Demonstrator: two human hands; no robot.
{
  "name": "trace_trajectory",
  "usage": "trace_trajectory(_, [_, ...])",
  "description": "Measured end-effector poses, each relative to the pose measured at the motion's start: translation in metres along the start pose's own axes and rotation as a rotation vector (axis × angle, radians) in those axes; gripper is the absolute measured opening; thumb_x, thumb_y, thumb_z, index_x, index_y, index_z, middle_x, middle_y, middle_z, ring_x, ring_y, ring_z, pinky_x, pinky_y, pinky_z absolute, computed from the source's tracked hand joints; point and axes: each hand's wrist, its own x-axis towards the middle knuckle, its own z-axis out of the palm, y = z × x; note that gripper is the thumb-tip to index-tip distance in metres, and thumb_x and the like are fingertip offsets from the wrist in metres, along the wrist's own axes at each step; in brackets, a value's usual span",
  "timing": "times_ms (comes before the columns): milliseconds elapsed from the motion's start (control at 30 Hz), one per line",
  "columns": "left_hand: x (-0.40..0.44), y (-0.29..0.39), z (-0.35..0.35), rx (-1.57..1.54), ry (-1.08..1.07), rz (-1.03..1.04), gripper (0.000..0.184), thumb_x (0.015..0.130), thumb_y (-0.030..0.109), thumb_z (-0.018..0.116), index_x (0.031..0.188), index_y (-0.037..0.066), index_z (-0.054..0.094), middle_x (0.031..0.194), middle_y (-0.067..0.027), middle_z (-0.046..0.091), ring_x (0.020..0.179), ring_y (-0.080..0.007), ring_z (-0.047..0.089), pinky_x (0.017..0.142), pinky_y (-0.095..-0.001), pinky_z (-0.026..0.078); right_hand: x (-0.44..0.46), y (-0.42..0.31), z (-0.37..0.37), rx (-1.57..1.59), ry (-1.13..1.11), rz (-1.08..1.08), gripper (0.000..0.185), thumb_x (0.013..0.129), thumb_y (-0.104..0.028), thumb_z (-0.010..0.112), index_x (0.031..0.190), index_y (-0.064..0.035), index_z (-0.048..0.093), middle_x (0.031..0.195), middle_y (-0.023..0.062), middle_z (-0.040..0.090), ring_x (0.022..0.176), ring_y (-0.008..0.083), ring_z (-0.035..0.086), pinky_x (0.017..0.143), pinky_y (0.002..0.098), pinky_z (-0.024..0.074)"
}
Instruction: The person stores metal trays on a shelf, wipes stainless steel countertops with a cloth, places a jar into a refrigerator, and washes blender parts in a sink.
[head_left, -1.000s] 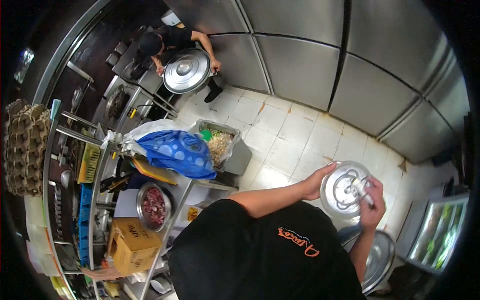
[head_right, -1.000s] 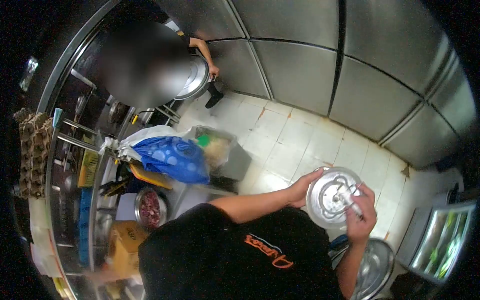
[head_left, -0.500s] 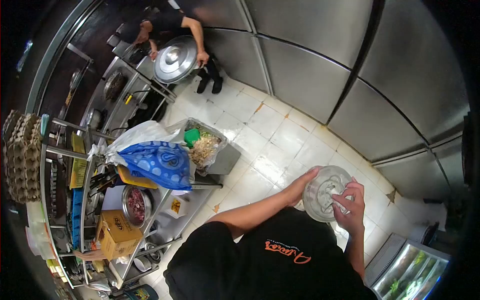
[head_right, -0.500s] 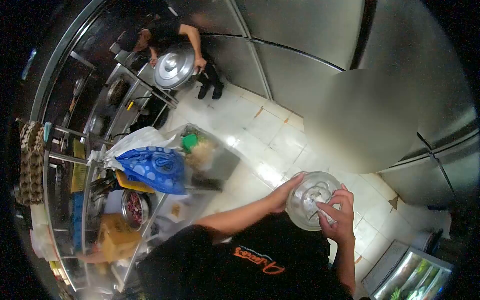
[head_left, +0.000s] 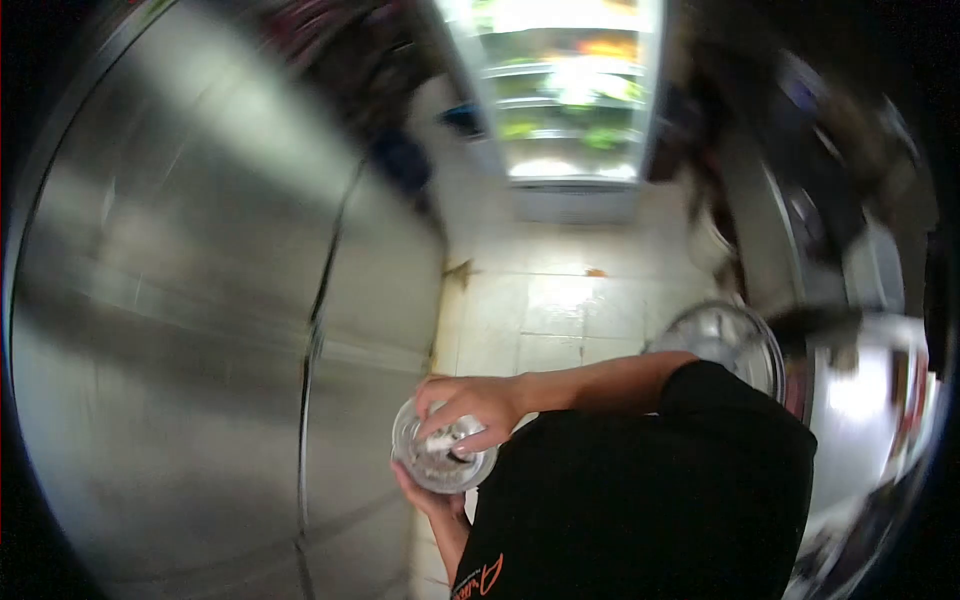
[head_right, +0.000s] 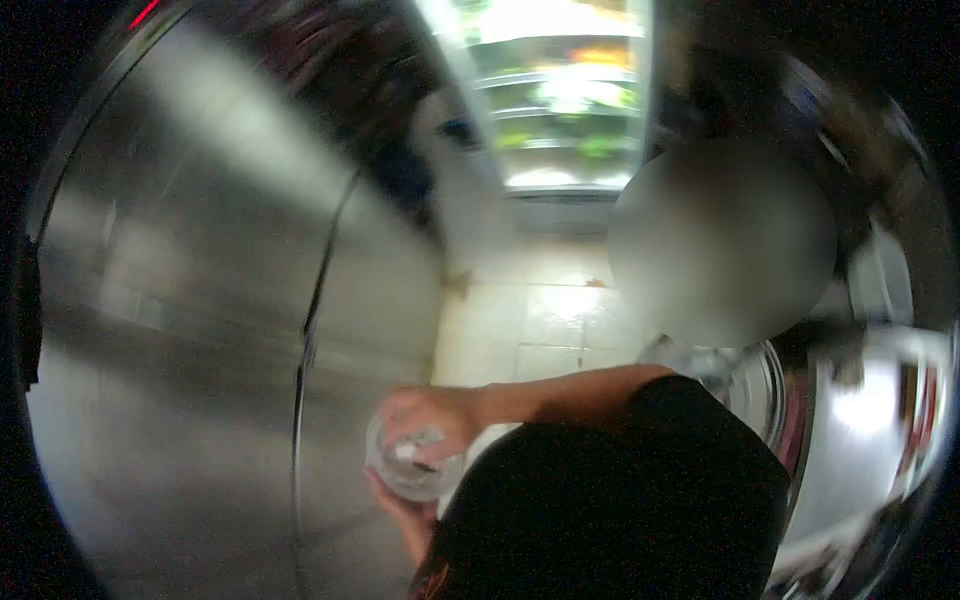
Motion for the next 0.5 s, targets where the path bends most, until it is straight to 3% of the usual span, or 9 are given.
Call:
trace_trajectory(67, [0.049, -0.001, 0.037, 0.04, -0.128, -0.057, 0.075, 0.089, 0.062, 0.036, 0.14, 0.008, 0.032, 0.138, -0.0165, 0.039, 0.125, -0.0343, 0.041, 0.103, -0.0497, 0.036, -0.008, 0.014, -0.042, -0.078, 0.253, 0.006, 0.036, 0.079, -0.019, 0.063, 0.111, -0.0019, 0.062, 0.109, 0.0148, 0.052, 0.104, 0.0298, 0.051, 0.094, 0.039, 0.0394])
trace_trajectory(300, [0.213, -0.05, 0.181, 0.162, -0.523, -0.343, 0.071, 0.091, 0.059, 0.033, 0.139, 0.007, 0.033, 0.138, -0.0177, 0.038, 0.125, -0.0351, 0.041, 0.102, -0.0539, 0.037, -0.085, 0.045, -0.188, -0.092, 0.894, 0.522, 0.034, 0.092, -0.021, 0.054, 0.12, -0.0022, 0.057, 0.112, 0.011, 0.056, 0.106, 0.0192, 0.054, 0.093, 0.0325, 0.0418])
trace_trajectory(400, [0.24, -0.084, 0.28, 0.284, -0.745, -0.361, 0.067, 0.096, 0.054, 0.026, 0.139, 0.003, 0.033, 0.136, -0.0153, 0.043, 0.122, -0.033, 0.045, 0.101, -0.0468, 0.038, -0.126, 0.038, -0.25, 0.032, 1.082, 0.738, 0.035, 0.093, -0.023, 0.053, 0.121, -0.0018, 0.056, 0.114, 0.0103, 0.058, 0.106, 0.0176, 0.054, 0.094, 0.0321, 0.0416])
trace_trajectory(500, [0.294, -0.147, 0.359, 0.247, -0.882, -0.631, 0.069, 0.095, 0.055, 0.027, 0.14, 0.004, 0.032, 0.137, -0.015, 0.042, 0.123, -0.0326, 0.044, 0.102, -0.0466, 0.038, -0.168, 0.018, -0.31, -0.189, 1.165, 0.752, 0.037, 0.096, -0.026, 0.048, 0.124, -0.0022, 0.054, 0.119, 0.0087, 0.058, 0.11, 0.017, 0.053, 0.095, 0.0312, 0.0405])
